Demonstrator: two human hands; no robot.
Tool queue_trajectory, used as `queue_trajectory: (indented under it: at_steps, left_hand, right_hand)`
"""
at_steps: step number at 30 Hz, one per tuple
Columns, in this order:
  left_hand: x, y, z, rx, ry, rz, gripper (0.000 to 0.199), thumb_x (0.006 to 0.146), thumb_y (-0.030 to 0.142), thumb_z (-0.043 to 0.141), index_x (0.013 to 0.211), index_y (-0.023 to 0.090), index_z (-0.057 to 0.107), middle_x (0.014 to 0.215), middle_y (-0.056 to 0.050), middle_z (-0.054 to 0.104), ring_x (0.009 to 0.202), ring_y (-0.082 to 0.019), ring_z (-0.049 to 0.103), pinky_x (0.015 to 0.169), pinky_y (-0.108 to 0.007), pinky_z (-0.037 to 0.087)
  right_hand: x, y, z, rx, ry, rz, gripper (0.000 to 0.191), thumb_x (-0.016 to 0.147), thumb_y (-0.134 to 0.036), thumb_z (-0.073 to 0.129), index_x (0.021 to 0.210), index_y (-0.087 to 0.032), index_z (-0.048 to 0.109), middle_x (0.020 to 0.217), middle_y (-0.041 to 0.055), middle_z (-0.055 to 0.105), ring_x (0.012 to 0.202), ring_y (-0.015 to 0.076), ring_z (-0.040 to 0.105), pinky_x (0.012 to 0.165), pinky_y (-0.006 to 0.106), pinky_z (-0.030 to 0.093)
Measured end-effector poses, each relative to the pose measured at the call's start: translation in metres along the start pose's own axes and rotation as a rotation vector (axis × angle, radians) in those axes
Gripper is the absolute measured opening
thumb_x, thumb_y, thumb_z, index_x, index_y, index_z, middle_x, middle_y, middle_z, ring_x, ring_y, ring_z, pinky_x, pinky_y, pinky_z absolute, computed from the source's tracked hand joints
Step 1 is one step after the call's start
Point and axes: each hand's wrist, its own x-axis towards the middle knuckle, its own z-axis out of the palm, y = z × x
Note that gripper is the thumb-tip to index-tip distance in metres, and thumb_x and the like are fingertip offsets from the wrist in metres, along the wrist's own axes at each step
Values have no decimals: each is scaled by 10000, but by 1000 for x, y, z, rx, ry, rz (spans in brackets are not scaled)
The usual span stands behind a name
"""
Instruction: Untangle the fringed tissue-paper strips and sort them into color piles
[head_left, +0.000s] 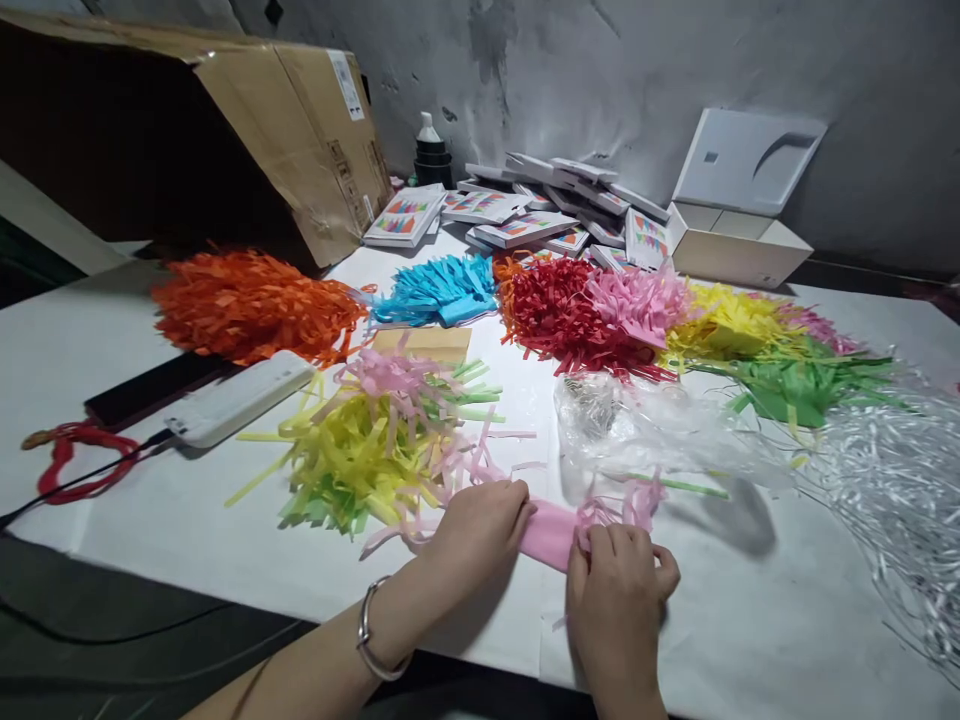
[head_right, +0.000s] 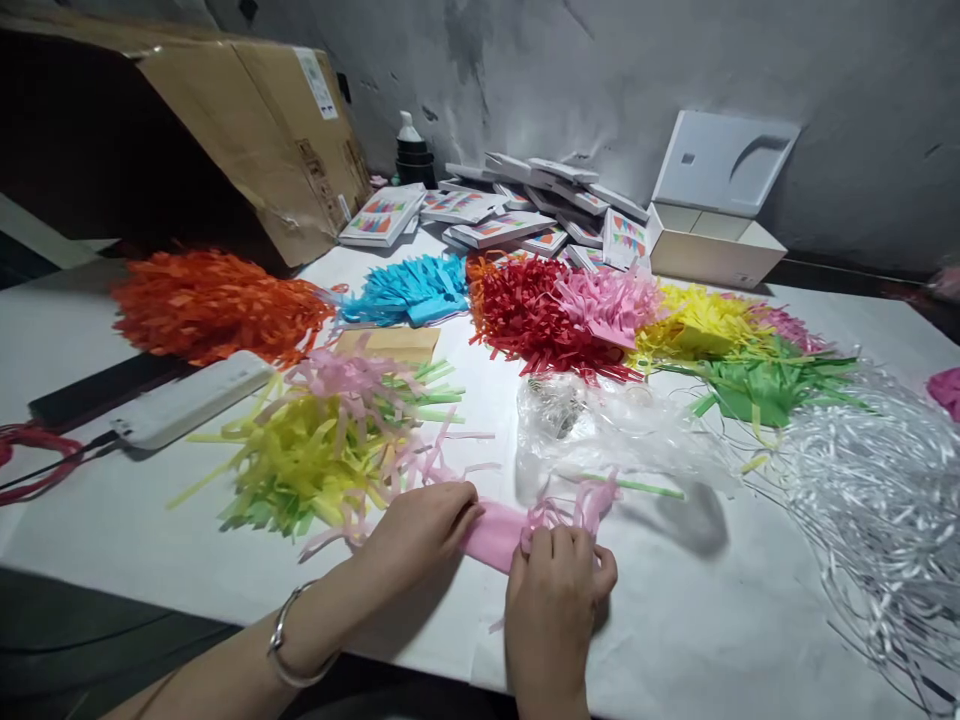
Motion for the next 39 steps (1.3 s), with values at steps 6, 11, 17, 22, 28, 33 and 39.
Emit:
queue_trajectory:
  at_steps: [6, 11, 17, 22, 28, 33, 39]
  left_hand:
    - [6, 10, -5, 66, 6, -21, 189, 985, 229, 518, 858, 165, 644, 808, -114, 739, 769, -302, 693, 634, -353, 390]
    - [6, 9, -1, 99, 59, 29, 209, 992, 237, 524, 839, 173, 651, 783, -98, 738, 757, -297, 683, 728, -406, 403]
    - [9, 2, 4, 88, 99, 49, 182, 962, 217, 570, 805, 172, 651, 742, -81, 726, 708, -273, 665, 693, -389, 389]
    - [0, -16, -3, 35, 336, 66, 198, 889, 60, 535, 986, 170, 668, 1004, -111, 714, 958, -307, 630, 838, -451, 407]
    - [-21, -21, 7, -53, 397, 563, 233, 881, 111, 599, 1089, 208, 637, 1112, -57, 681, 1078, -259, 557, 1031, -464, 322]
    - [-26, -20, 29, -70, 405, 606, 125, 901, 87, 602, 846, 196, 624, 835, -4, 676, 851, -191, 575, 961, -422, 328]
    - [-37, -30, 26, -235, 312, 580, 177, 927, 97, 565, 1006, 225, 659, 949, -15, 712, 917, -199, 604, 918, -403, 337]
  right_hand:
    - [7, -5, -1, -32, 32, 25, 185, 959, -191, 500, 822, -197, 624, 806, 76, 666, 893, 298, 592, 916, 537, 343]
    - [4, -3, -16, 31, 271, -129, 204, 947, -122, 541, 1124, -153, 639, 1155, 159, 671, 1100, 321, 605, 1017, 573, 361]
    - [-8, -7, -9, 218, 103, -518, 270, 964, -46, 435, 1090, -79, 671, 1021, 136, 705, 992, 271, 624, 949, 428, 456]
    - [-9, -6, 2, 180, 76, -492, 250, 956, -25, 444, 1034, -81, 675, 932, 129, 683, 922, 265, 610, 860, 413, 470]
    - [-7, -1, -7, 405, 89, -426, 162, 945, -34, 499, 972, -132, 625, 882, 83, 661, 835, 200, 598, 832, 370, 454]
    - [-11, 2, -9, 379, 34, -444, 162, 1005, -157, 471, 1015, -176, 631, 976, 62, 706, 946, 216, 625, 989, 423, 360]
    - [-16, 10, -8, 368, -9, -447, 169, 1007, -225, 479, 1021, -216, 647, 972, 35, 714, 1008, 209, 635, 1108, 448, 271]
